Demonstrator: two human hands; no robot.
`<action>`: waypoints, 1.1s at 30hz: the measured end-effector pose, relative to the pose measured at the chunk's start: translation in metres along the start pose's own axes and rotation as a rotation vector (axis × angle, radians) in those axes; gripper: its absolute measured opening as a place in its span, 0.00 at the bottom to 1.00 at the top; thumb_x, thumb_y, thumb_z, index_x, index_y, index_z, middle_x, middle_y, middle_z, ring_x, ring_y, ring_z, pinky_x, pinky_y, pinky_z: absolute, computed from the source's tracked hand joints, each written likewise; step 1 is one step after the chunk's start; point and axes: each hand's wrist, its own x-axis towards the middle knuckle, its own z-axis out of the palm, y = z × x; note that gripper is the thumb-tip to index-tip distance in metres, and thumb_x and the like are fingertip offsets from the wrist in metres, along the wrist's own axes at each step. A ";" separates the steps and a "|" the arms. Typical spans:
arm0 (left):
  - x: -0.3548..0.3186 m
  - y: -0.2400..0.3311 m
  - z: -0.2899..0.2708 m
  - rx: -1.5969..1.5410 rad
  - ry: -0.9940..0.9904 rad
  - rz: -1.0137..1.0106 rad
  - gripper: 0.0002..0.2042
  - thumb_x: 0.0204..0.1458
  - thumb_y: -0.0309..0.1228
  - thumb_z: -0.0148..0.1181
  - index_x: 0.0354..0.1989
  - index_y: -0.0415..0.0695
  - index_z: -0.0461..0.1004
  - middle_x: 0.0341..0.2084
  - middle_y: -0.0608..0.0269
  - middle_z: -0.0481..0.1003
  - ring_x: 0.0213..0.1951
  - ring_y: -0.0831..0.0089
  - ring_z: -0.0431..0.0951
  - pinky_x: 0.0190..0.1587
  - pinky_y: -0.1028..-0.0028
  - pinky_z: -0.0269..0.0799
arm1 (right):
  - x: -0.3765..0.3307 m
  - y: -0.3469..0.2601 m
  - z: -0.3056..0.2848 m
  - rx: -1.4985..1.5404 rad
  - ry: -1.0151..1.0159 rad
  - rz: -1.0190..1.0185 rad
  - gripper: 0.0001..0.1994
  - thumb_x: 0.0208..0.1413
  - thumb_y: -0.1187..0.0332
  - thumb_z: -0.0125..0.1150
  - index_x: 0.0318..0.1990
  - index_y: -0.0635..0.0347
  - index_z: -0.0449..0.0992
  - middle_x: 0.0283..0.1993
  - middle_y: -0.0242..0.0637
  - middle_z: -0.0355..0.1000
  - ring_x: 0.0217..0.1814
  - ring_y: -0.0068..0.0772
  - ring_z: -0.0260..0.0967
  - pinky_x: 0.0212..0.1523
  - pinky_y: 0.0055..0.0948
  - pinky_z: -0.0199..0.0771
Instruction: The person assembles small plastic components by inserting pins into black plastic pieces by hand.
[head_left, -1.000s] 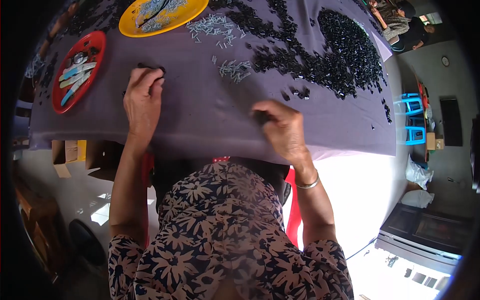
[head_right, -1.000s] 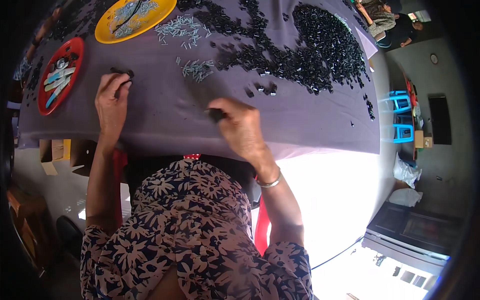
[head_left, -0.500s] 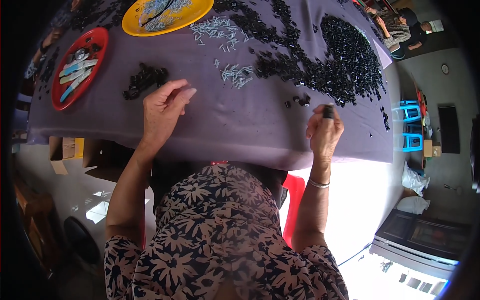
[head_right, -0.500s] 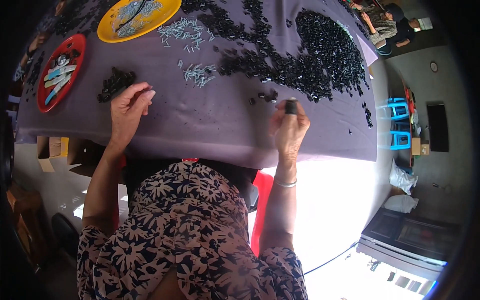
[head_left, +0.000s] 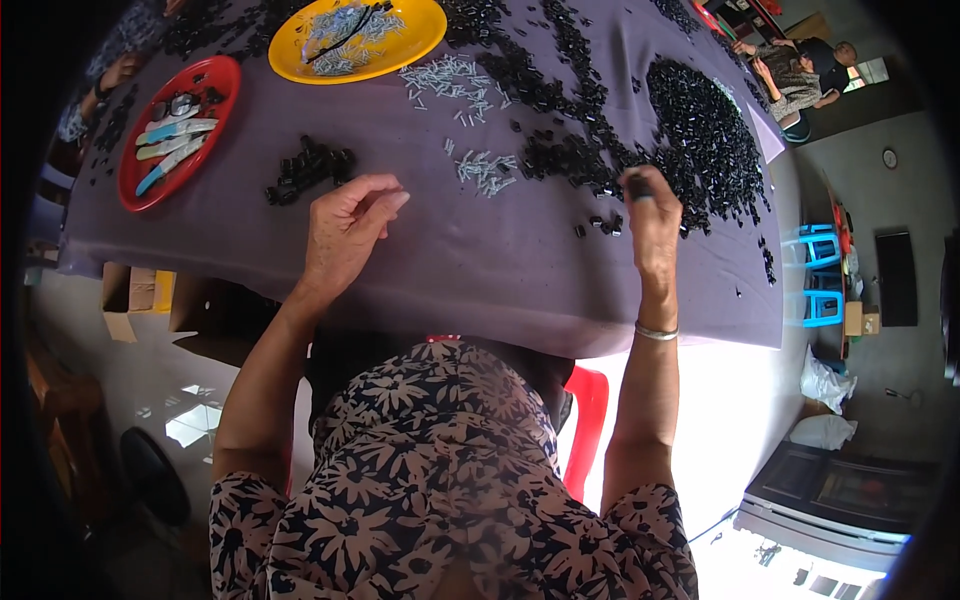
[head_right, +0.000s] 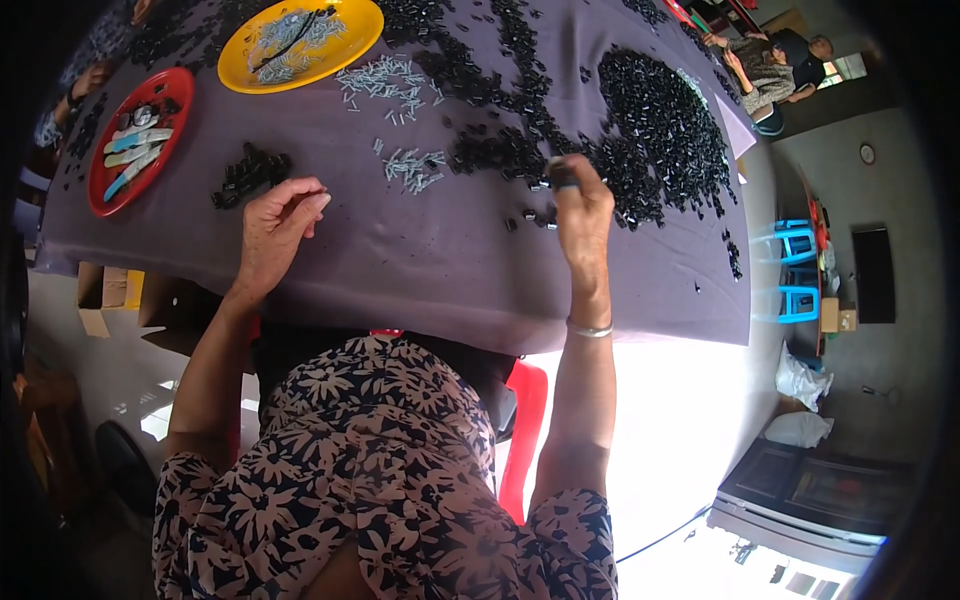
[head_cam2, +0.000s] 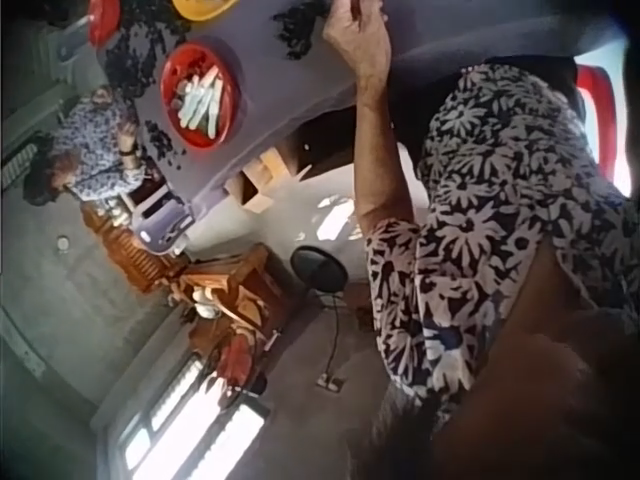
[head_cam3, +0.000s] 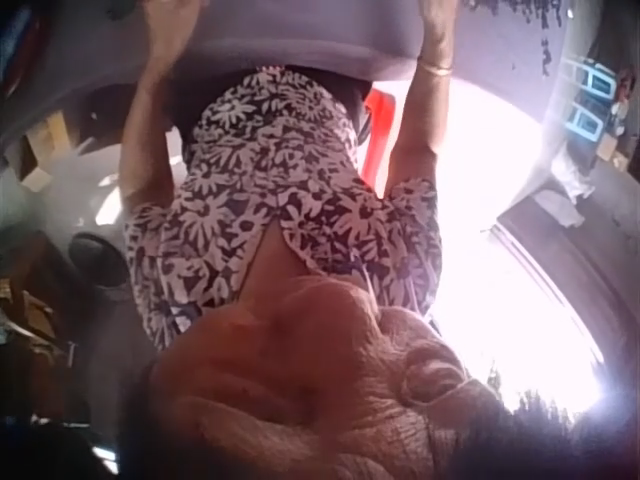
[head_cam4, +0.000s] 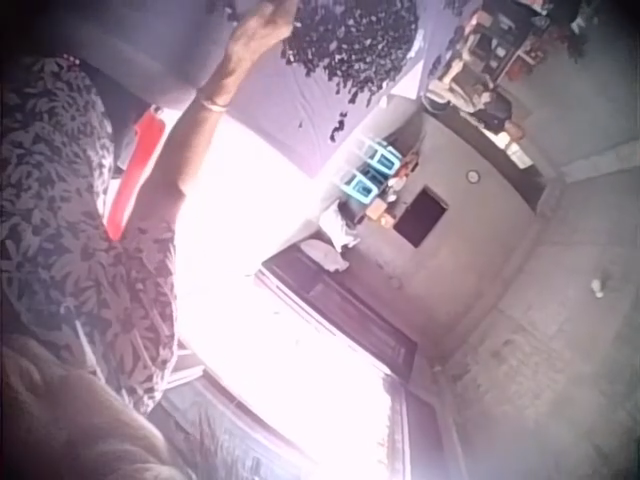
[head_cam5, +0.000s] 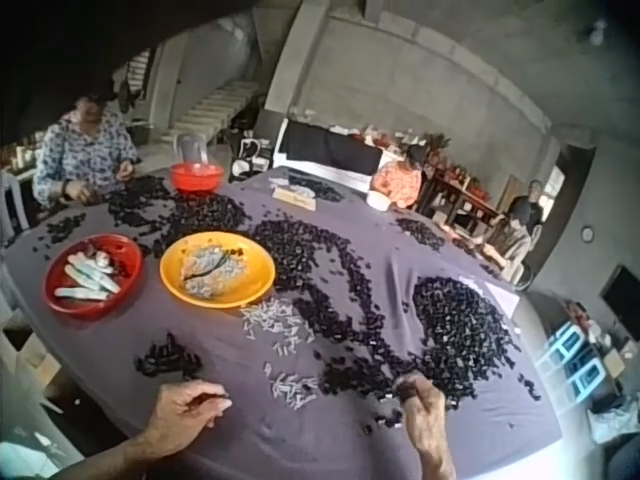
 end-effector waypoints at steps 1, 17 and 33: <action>0.000 0.000 0.001 0.004 -0.006 0.002 0.06 0.55 0.27 0.62 0.39 0.40 0.78 0.23 0.70 0.73 0.25 0.86 0.70 0.27 0.82 0.68 | 0.006 0.008 0.003 -0.002 -0.001 -0.004 0.11 0.58 0.74 0.42 0.36 0.62 0.76 0.24 0.33 0.66 0.20 0.20 0.59 0.22 0.17 0.58; 0.000 -0.001 -0.004 -0.008 -0.020 0.002 0.06 0.54 0.27 0.63 0.38 0.40 0.78 0.25 0.71 0.75 0.26 0.86 0.70 0.26 0.82 0.68 | -0.012 0.007 0.030 -0.797 -0.259 -0.554 0.30 0.37 0.81 0.50 0.55 0.59 0.71 0.55 0.40 0.68 0.54 0.46 0.63 0.56 0.39 0.64; 0.000 0.002 0.001 0.029 -0.006 -0.028 0.06 0.54 0.27 0.63 0.38 0.41 0.78 0.26 0.71 0.76 0.27 0.86 0.71 0.27 0.82 0.70 | -0.014 -0.008 0.060 -0.786 -0.280 -0.615 0.29 0.41 0.78 0.53 0.58 0.59 0.69 0.63 0.36 0.65 0.61 0.43 0.60 0.61 0.41 0.59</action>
